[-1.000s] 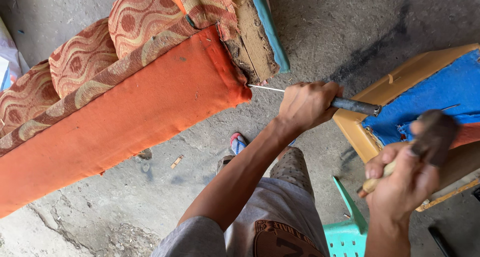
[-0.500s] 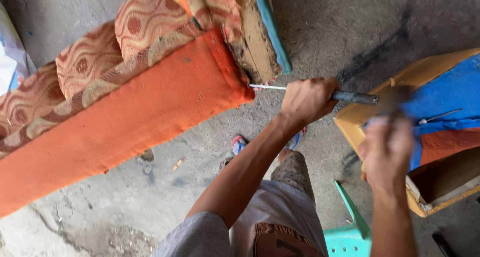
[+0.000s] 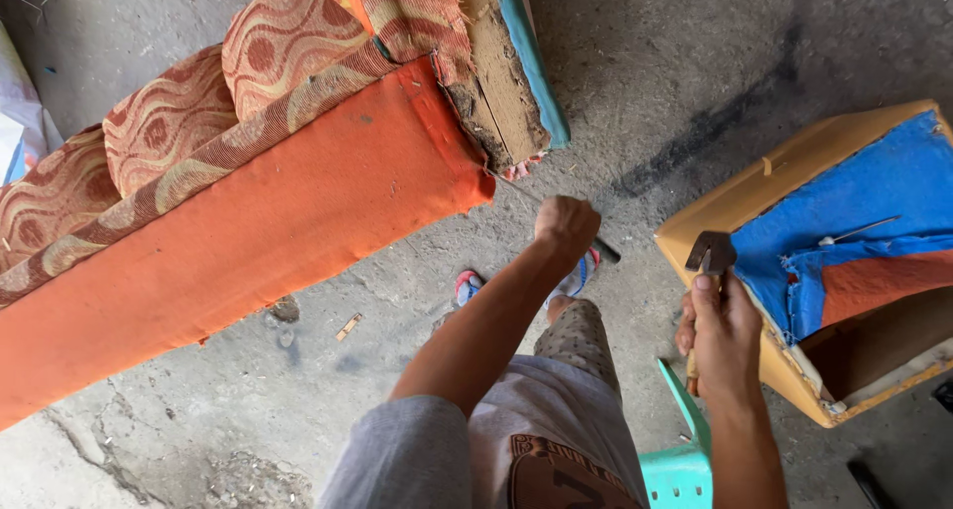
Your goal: The person uses a hammer and nail punch to drive nails into the wooden frame of a sofa to secure the fabric. They also use pliers to pull out a loose nail and reposition the fabric before continuing to hammer.
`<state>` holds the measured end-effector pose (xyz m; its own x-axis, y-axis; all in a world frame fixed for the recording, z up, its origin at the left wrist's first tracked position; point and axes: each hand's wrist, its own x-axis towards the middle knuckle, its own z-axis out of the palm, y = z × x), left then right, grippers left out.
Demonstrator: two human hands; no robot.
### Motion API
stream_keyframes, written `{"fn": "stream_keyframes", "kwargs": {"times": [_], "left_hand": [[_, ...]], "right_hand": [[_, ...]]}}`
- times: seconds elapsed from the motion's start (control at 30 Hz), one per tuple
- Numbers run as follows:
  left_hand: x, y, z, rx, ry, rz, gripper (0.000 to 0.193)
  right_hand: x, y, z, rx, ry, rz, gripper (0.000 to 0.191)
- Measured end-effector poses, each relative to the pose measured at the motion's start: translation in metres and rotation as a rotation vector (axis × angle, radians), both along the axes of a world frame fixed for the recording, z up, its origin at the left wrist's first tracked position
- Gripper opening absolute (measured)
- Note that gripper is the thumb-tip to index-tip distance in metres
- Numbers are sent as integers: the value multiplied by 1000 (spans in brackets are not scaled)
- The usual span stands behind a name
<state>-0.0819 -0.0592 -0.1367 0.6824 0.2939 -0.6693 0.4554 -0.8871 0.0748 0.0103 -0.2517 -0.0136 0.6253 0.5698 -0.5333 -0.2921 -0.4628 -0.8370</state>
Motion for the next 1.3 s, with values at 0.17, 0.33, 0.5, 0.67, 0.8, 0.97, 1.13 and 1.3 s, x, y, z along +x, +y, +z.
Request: {"fn": "stream_keyframes", "kwargs": {"times": [0.17, 0.33, 0.5, 0.67, 0.8, 0.97, 1.13, 1.3], "left_hand": [[-35, 15, 42, -232, -258, -17, 8], [-94, 22, 85, -217, -646, -93, 24], [-185, 49, 128, -341, -1126, 123, 28], [-286, 89, 175, -275, -1392, 1081, 27], [-263, 52, 170, -91, -1252, 958, 30], [-165, 15, 148, -21, -1175, 248, 39], [-81, 17, 124, -40, -1203, 43, 33], [-41, 26, 94, -47, -1302, 102, 25]], "right_hand": [[-2, -22, -11, 7, 76, -27, 23], [-5, -33, -8, -46, 99, -83, 18], [-9, -37, 5, -50, 56, -62, 22], [-18, -31, 8, -45, 68, -74, 18], [-27, -20, 3, 20, 91, -21, 17], [-36, -11, 3, -1, 112, 6, 14], [-38, -14, 7, 17, 109, -10, 12], [-32, -24, 9, -57, 90, -16, 12]]}}
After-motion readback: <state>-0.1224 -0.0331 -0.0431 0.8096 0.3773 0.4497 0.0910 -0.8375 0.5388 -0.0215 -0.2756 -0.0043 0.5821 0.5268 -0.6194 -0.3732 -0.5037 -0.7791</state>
